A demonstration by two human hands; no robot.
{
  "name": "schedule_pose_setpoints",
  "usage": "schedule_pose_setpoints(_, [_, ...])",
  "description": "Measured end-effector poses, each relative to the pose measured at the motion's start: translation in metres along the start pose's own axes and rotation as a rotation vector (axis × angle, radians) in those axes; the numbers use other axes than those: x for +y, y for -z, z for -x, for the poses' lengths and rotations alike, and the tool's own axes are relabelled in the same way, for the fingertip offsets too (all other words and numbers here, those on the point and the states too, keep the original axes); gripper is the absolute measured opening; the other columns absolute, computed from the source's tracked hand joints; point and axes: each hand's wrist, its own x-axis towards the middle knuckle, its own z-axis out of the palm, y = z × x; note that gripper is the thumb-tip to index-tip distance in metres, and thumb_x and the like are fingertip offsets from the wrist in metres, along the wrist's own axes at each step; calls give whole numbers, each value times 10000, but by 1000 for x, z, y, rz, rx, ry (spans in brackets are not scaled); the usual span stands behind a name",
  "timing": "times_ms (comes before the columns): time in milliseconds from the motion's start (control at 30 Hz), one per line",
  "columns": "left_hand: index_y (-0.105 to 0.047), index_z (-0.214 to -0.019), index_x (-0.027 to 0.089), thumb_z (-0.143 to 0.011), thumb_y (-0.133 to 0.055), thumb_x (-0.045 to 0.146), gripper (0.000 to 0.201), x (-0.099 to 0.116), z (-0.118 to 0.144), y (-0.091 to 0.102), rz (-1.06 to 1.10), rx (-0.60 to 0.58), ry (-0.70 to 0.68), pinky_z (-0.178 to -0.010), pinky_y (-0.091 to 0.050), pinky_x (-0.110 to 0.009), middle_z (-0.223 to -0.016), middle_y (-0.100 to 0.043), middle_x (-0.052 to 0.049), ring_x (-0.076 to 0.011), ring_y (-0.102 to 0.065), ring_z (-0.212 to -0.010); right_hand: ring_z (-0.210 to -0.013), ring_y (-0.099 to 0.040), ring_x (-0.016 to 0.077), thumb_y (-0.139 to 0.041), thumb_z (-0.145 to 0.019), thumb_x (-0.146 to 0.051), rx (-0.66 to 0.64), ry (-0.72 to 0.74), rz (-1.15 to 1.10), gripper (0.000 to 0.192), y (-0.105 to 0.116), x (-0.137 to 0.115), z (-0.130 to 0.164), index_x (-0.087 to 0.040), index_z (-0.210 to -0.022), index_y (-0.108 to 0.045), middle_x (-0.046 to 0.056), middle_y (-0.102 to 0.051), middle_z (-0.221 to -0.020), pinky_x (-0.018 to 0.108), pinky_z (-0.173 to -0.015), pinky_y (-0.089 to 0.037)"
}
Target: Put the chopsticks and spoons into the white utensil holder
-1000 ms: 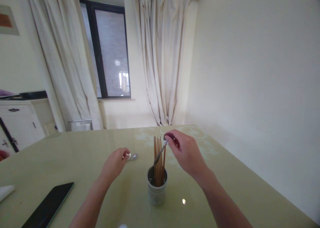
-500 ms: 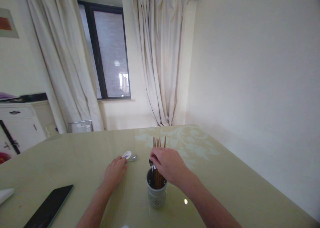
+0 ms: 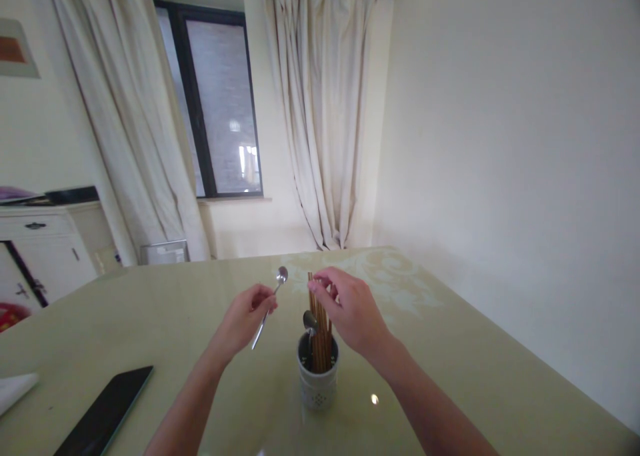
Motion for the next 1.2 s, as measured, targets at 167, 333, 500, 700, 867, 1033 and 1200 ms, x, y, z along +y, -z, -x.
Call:
schedule_pose_setpoints(167, [-724, -883, 208, -915, -721, 449, 243, 84, 22, 1, 335, -102, -165, -750, -538, -277, -801, -736, -9, -165, -677, -776, -660, -690, 151, -619, -1054, -394, 95, 4, -341, 217, 8, -8, 4, -213, -1099, -730, 6, -763, -841, 253, -634, -507])
schedule_pose_setpoints(333, [-756, -966, 224, -971, -662, 488, 281, 90, 23, -6, 321, -158, -201, -838, -583, -306, -945, -799, -35, -197, -732, -895, -607, -661, 150, -580, -1064, -385, 180, 42, -308, 255, 34, -12, 7, -210, -946, -723, 2, -713, -735, 251, -613, -518])
schedule_pose_setpoints(500, [-738, -1128, 196, -1011, -497, 305, 288, 10, 5, -16, -297, 53, -14, -1043, -543, -423, -1208, -777, -124, -267, -715, -1123, -665, -684, 177, -563, -1062, -359, 177, 39, -62, 256, 53, -7, 5, -217, -948, -743, 30, -757, -792, 275, -649, -500])
schedule_pose_setpoints(700, [-544, -1511, 268, -1039, -427, 200, 491, -64, 17, -23, -907, -33, 267, -1168, -431, -503, -1644, -528, -128, -313, -502, -1493, -715, -683, 181, -597, -1052, -245, -152, -48, 279, 227, 47, -4, 1, -215, -887, -749, 24, -764, -783, 272, -673, -403])
schedule_pose_setpoints(867, [-684, -1303, 218, -1039, -445, 218, 355, -73, 19, -19, -798, -72, 267, -1074, -494, -472, -1373, -730, -142, -321, -678, -1278, -773, -720, 211, -590, -1054, -247, -379, -99, 440, 297, 36, 0, 3, -221, -827, -781, 61, -803, -837, 287, -665, -369])
schedule_pose_setpoints(1033, [-740, -991, 221, -991, -508, 210, 233, -70, 17, -19, -672, -46, 277, -930, -540, -395, -1097, -806, -102, -301, -758, -1071, -849, -751, 250, -596, -1065, -298, -383, -134, 474, 306, 35, 2, 3, -217, -859, -808, 98, -829, -912, 306, -682, -390])
schedule_pose_setpoints(1200, [-736, -916, 223, -969, -543, 259, 203, -52, 4, -10, -472, 9, 248, -805, -557, -307, -954, -828, -47, -231, -784, -910, -788, -726, 203, -596, -1078, -297, -232, -84, 347, 287, 38, -3, -1, -220, -874, -783, 43, -804, -838, 294, -706, -413])
